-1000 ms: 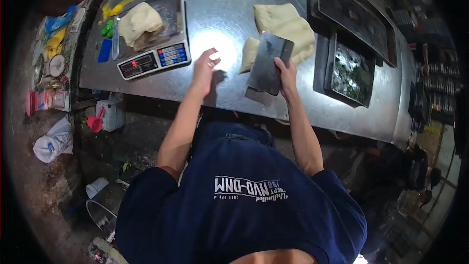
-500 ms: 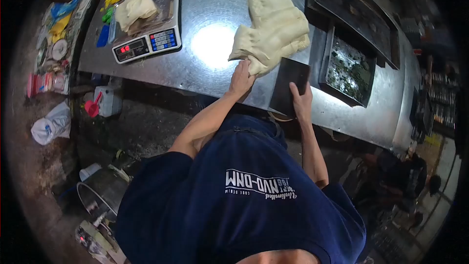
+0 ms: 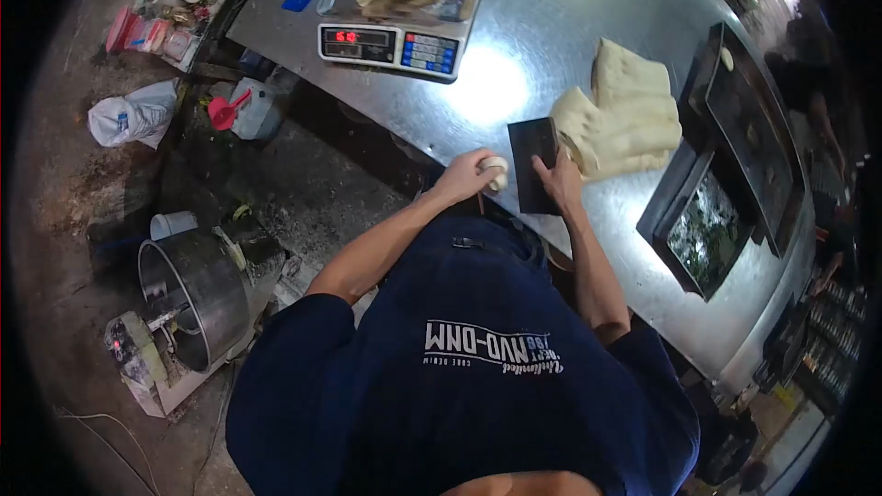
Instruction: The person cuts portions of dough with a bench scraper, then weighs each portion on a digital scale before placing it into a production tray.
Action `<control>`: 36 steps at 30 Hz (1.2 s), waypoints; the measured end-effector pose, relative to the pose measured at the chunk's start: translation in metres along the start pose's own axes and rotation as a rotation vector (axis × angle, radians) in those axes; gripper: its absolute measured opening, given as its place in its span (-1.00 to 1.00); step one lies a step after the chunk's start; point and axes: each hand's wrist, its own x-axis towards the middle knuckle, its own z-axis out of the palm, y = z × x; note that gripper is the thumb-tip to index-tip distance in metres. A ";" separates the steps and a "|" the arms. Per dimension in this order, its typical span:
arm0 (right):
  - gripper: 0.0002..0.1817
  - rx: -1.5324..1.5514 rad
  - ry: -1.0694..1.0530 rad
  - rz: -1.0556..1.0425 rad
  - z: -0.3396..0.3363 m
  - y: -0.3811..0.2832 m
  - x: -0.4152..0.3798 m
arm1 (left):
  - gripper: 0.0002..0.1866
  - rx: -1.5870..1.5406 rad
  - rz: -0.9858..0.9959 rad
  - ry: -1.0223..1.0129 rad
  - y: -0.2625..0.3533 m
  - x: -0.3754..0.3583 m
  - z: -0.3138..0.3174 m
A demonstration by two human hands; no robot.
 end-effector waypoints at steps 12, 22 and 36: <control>-0.51 0.475 0.077 0.177 -0.004 -0.023 -0.014 | -0.55 0.147 0.403 0.890 0.094 0.162 -0.249; -0.58 0.759 0.561 0.487 -0.048 -0.029 -0.094 | -0.42 0.601 0.534 0.934 0.100 0.220 -0.216; -0.52 0.625 0.562 0.280 -0.074 -0.016 -0.073 | -0.64 0.328 0.218 -0.052 0.030 0.158 0.073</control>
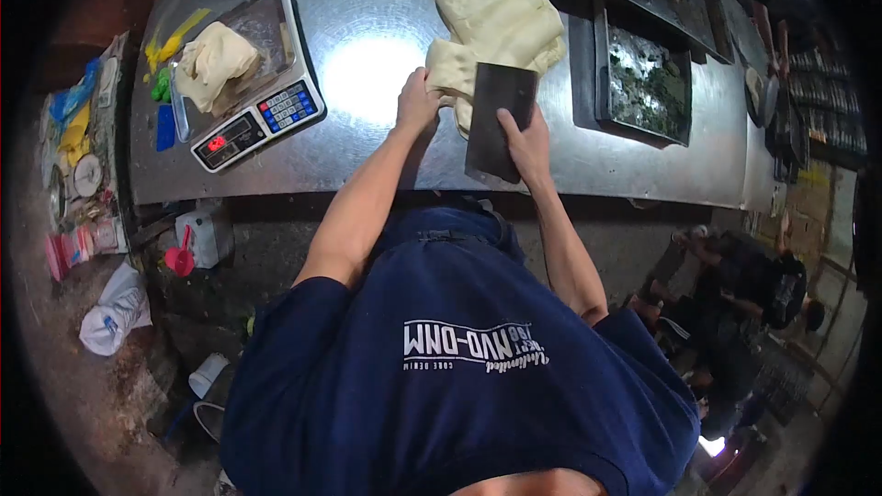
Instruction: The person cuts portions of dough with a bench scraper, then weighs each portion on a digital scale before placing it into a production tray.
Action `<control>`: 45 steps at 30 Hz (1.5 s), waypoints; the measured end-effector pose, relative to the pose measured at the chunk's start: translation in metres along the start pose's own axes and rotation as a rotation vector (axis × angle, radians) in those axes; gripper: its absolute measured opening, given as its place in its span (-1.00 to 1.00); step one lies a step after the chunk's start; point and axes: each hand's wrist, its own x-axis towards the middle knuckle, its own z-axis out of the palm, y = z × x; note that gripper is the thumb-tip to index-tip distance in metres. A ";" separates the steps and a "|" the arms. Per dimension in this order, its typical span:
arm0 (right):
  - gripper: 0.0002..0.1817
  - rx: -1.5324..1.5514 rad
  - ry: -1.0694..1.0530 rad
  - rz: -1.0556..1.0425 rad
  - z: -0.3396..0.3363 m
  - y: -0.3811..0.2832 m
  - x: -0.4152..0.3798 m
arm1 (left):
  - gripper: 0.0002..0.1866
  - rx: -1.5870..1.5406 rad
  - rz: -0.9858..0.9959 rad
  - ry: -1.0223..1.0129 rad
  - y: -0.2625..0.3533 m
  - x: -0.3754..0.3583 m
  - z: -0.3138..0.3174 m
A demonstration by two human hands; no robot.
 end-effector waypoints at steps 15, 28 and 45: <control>-0.41 -0.670 -0.279 -0.152 0.142 0.017 0.092 | -0.69 -0.738 -0.444 0.224 -0.029 -0.099 -0.085; -0.54 -0.121 -0.265 0.009 0.115 -0.011 0.060 | -0.54 0.261 0.085 0.783 -0.077 0.022 -0.348; -0.55 0.216 0.258 0.122 -0.050 0.055 -0.024 | -0.65 -0.307 0.094 -0.207 0.054 -0.051 0.000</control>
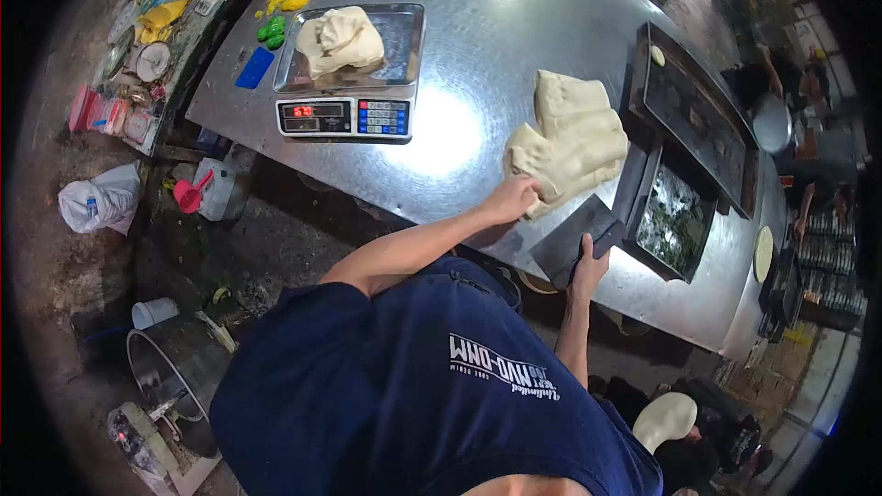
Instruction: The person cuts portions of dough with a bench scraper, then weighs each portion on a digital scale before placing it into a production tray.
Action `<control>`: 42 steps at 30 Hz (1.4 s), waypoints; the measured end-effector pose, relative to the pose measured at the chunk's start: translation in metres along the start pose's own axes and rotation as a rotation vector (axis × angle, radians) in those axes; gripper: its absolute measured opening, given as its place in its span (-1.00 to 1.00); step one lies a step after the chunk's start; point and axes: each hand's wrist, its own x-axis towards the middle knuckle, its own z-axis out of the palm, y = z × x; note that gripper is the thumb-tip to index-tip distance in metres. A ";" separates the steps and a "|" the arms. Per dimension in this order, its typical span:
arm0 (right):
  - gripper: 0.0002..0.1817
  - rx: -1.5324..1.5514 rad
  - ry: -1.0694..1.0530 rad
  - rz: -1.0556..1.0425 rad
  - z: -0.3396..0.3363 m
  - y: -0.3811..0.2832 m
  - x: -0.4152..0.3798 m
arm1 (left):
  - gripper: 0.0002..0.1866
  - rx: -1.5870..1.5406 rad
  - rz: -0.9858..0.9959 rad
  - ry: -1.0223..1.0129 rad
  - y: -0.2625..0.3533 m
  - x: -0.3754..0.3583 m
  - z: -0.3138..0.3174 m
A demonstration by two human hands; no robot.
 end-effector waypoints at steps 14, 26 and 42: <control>-0.52 -0.118 -0.179 -0.143 -0.020 -0.013 0.011 | -0.50 1.049 0.393 0.407 -0.043 -0.018 0.083; -0.43 -0.548 -0.519 -0.414 0.058 -0.027 0.033 | -0.79 0.356 0.387 0.121 -0.043 -0.052 0.006; -0.47 -0.408 -0.742 -0.146 0.146 -0.005 -0.006 | -0.81 0.497 0.454 1.040 0.026 -0.023 -0.316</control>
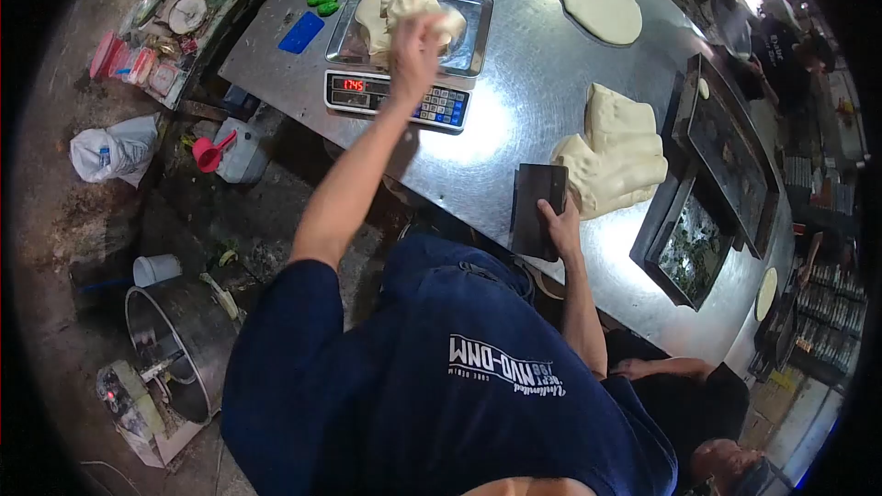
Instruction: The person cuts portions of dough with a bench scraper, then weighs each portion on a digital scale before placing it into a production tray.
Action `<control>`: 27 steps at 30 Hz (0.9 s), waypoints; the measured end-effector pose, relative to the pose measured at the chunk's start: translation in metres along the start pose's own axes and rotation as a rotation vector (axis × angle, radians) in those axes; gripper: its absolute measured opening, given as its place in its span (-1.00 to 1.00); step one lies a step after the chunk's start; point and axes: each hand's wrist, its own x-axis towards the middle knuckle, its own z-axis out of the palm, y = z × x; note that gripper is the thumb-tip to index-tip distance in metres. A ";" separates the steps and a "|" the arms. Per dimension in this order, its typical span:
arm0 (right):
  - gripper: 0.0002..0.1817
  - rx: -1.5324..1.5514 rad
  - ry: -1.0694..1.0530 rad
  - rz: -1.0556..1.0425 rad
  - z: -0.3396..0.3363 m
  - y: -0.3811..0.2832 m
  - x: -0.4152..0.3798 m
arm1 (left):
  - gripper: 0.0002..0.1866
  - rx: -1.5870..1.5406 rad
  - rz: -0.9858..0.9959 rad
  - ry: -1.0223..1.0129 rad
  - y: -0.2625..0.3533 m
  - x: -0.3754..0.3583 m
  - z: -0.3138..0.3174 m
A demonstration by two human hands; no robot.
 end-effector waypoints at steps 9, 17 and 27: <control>-0.50 0.176 0.204 0.140 -0.020 -0.012 -0.038 | -0.33 0.420 -0.181 -0.149 -0.069 0.012 0.011; -0.51 0.262 0.439 0.208 -0.070 0.041 -0.075 | -0.38 -0.037 -0.114 -0.186 0.021 -0.091 0.070; -0.55 0.507 0.501 0.223 -0.091 0.063 -0.087 | -0.42 -0.104 0.046 -1.070 0.152 -0.302 0.151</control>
